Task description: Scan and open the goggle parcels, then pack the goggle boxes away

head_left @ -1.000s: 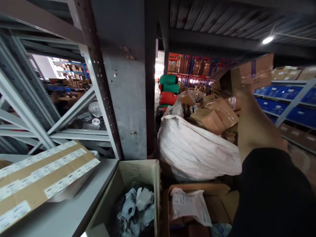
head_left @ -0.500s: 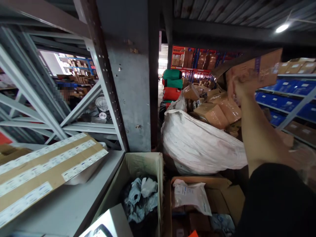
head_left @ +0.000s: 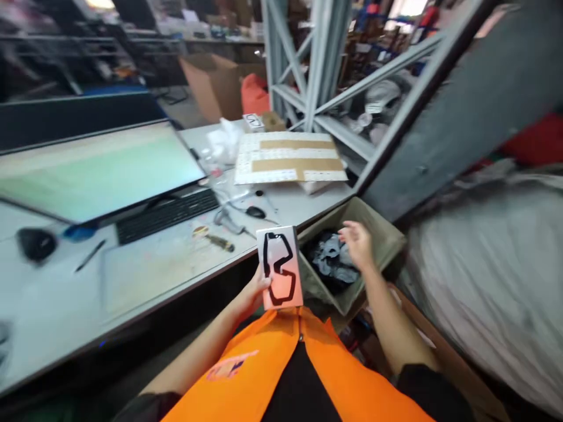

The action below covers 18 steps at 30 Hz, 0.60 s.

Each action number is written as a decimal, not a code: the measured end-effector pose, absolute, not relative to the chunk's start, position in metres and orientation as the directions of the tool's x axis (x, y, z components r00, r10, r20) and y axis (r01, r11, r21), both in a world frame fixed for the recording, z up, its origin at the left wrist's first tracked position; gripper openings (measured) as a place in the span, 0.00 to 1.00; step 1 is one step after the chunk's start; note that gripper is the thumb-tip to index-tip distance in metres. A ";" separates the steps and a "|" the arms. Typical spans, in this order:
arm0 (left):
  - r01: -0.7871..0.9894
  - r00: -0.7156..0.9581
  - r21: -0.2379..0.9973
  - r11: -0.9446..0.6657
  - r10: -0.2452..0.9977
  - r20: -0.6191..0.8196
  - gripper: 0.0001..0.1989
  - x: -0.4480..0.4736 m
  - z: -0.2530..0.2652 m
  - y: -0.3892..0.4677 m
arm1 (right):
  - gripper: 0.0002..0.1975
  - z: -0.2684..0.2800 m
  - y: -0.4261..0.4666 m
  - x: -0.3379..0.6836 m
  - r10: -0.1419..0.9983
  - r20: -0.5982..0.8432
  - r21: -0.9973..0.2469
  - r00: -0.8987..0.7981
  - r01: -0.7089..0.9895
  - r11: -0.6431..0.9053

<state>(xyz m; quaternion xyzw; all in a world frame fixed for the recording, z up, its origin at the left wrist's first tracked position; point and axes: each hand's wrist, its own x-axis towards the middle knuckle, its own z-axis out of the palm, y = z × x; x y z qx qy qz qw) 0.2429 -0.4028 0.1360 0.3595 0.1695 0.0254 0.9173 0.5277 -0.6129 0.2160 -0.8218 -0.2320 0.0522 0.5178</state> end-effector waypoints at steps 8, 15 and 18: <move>-0.094 0.816 0.630 0.771 0.422 -0.395 0.53 0.100 0.063 -0.238 | 0.29 0.021 -0.329 0.383 0.727 -0.400 -0.538 0.559 0.498 -0.680; -0.207 0.617 0.628 0.750 0.598 -0.512 0.55 -0.008 0.010 -0.128 | 0.35 -0.037 -0.151 0.305 0.727 -0.449 -0.284 0.519 0.688 -0.668; -0.226 0.567 0.614 0.756 0.615 -0.549 0.55 -0.034 0.003 -0.105 | 0.37 -0.054 -0.116 0.295 0.660 -0.331 -0.173 0.675 0.644 -0.745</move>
